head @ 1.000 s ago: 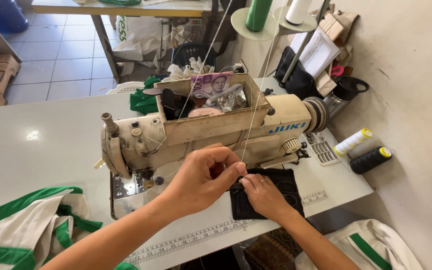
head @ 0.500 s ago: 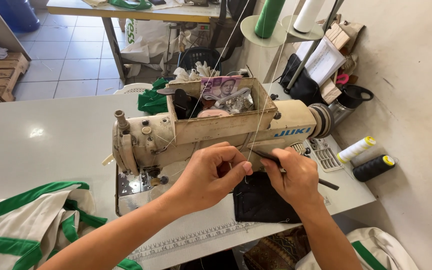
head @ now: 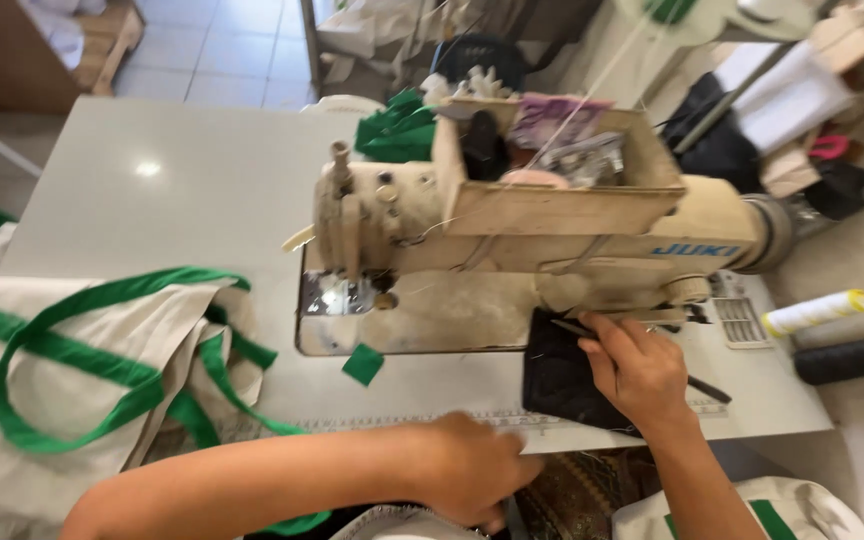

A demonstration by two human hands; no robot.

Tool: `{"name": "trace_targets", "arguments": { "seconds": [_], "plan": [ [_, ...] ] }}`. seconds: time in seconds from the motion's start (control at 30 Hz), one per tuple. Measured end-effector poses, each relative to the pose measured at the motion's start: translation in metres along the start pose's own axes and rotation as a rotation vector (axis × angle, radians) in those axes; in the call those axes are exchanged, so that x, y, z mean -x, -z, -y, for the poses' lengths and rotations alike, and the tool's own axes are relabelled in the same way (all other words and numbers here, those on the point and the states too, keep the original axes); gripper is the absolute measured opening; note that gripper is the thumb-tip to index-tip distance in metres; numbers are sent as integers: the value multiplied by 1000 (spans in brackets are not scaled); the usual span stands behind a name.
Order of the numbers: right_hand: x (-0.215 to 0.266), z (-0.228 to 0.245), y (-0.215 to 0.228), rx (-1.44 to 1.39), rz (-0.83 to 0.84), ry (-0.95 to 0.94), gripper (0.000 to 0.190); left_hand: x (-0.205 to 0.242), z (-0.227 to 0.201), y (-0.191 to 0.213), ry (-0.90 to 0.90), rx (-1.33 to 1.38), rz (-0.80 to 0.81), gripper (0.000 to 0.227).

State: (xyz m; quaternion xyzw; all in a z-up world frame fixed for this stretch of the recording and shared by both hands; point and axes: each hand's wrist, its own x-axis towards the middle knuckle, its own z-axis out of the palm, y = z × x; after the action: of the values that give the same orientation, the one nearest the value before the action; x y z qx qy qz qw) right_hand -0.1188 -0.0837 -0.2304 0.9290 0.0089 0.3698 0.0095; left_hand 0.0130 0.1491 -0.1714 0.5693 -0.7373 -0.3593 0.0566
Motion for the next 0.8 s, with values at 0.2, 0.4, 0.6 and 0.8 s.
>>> {"name": "trace_targets", "arguments": {
  "seconds": [0.2,0.4,0.6,0.8],
  "plan": [
    [79,-38,-57,94,199,39,49,64,52,-15,254,223,52,36],
    [60,-19,-74,108,243,-112,28,90,157,-48,509,482,-885,21],
    [-5,57,-87,-305,-2,-125,18,31,187,-64,389,1467,-1113,71],
    [-81,127,-88,-519,-226,-101,27,11,187,-71,260,1716,-1201,23]
  ]
}}
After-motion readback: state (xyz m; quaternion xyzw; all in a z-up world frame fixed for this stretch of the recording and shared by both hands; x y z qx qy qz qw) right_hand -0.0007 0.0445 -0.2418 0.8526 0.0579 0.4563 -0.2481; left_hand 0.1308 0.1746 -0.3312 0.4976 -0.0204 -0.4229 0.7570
